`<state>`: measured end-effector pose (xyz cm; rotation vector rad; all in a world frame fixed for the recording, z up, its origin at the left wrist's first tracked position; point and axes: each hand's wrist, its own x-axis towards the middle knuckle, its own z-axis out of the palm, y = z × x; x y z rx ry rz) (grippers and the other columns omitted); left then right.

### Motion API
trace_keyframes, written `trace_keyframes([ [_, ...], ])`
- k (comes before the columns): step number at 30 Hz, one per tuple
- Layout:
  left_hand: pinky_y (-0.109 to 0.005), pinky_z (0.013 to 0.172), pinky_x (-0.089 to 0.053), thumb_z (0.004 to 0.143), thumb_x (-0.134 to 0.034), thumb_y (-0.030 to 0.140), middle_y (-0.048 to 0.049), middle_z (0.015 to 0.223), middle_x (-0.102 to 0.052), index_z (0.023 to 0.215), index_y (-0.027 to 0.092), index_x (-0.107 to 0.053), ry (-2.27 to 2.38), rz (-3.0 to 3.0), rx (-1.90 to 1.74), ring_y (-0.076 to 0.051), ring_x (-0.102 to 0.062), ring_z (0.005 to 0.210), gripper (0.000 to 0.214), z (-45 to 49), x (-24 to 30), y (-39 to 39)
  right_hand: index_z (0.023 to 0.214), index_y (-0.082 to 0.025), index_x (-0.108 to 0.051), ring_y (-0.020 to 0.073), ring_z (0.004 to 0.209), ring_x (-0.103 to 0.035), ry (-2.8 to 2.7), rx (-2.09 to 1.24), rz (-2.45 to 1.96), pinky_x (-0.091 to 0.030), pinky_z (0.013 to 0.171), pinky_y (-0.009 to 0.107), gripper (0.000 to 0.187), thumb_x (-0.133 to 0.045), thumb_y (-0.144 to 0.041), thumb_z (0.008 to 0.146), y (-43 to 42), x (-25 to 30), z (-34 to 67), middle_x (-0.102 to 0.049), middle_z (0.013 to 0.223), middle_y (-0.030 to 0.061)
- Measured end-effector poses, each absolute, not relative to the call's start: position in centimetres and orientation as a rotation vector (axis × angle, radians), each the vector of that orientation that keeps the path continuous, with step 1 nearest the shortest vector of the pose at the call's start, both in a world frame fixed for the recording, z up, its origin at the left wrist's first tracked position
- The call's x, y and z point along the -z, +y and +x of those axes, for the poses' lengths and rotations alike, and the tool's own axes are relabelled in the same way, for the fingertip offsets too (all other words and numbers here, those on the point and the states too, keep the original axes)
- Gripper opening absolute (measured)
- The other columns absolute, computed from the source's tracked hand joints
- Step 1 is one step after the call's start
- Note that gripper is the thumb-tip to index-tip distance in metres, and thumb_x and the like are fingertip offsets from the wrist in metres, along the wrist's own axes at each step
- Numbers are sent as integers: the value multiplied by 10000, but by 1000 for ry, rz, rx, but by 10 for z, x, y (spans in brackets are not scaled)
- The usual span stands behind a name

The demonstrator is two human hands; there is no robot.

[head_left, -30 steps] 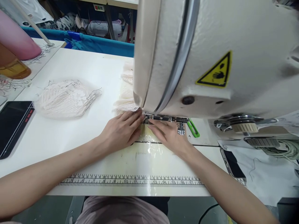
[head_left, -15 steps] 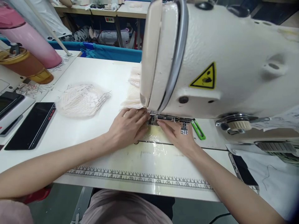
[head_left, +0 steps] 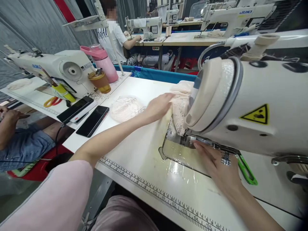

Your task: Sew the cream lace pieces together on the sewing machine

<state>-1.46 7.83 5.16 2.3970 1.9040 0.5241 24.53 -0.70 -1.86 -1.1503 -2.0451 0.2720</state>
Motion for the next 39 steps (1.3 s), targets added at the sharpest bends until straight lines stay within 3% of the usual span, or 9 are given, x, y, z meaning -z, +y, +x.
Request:
trace_keyframes([
  [3, -444, 1076, -385, 916, -418, 222, -128, 1477, -441, 1386, 153, -446, 2113, 2239, -611, -290, -418, 1348, 476, -66, -39, 47, 902, -230, -727, 205, 777, -718, -2062, -233, -1109, -538, 752, 345, 220, -577, -390, 918, -6, 18, 244, -757, 856, 6],
  [5, -489, 1023, -408, 893, -471, 261, -163, 1364, -545, 1224, 145, -577, 2197, 2127, -656, -340, -484, 1277, 367, -95, -29, 28, 910, -223, -733, 211, 758, -718, -2093, -184, -1085, -539, 728, 359, 256, -548, -398, 933, -5, 18, 242, -759, 864, 15],
  [9, -384, 911, -463, 865, -522, 322, -69, 986, -707, 862, 196, -659, 2191, 1957, -841, -269, -626, 1023, 186, -125, -16, 16, 887, -230, -742, 230, 774, -719, -2083, -184, -1126, -537, 784, 409, 297, -524, -423, 943, -5, 18, 242, -761, 862, 19],
  [15, -306, 682, -510, 870, -431, 371, -30, 673, -618, 811, 183, -590, 2093, 1583, -1336, -194, -622, 711, 253, -149, -39, 36, 879, -242, -735, 239, 851, -718, -1997, -286, -1168, -533, 867, 440, 236, -573, -409, 918, -8, 17, 241, -761, 910, 12],
  [20, -355, 733, -546, 917, -406, 430, -52, 788, -675, 903, 185, -625, 1507, 1622, -1196, -206, -650, 767, 329, -100, -47, 2, 931, -231, -743, 257, 900, -708, -1990, -315, -1186, -535, 853, 452, 227, -574, -383, 920, -8, 16, 238, -759, 950, 30],
  [22, -320, 691, -548, 883, -541, 401, -37, 771, -682, 832, 175, -646, 1352, 1726, -945, -189, -654, 724, 254, -60, -43, -23, 968, -220, -742, 259, 917, -702, -2003, -321, -1204, -536, 838, 446, 248, -550, -373, 933, -8, 16, 239, -754, 984, 47],
  [26, -331, 847, -555, 977, -464, 335, -68, 1070, -698, 1095, 176, -625, 984, 2373, -481, -190, -656, 996, 256, 1, -35, -55, 1116, -197, -698, 228, 847, -692, -2161, -188, -1205, -521, 763, 395, 268, -502, -288, 957, -10, 12, 243, -750, 987, 64],
  [30, -452, 1023, -496, 957, -514, 294, -124, 1320, -597, 1292, 141, -535, 1087, 2812, -464, -280, -513, 1278, 368, 15, -23, -56, 1222, -226, -622, 183, 926, -660, -2393, 18, -996, -468, 746, 341, 367, -445, -101, 925, -15, 7, 243, -703, 1162, 23],
  [39, -398, 963, -553, 991, -436, 318, -125, 1317, -608, 1282, 107, -570, 1178, 2986, -411, -263, -575, 1225, 384, 15, -14, -43, 1013, -200, -674, 156, 946, -634, -2526, 183, -838, -389, 692, 316, 282, -474, -43, 889, -17, 9, 243, -725, 1086, -14],
])
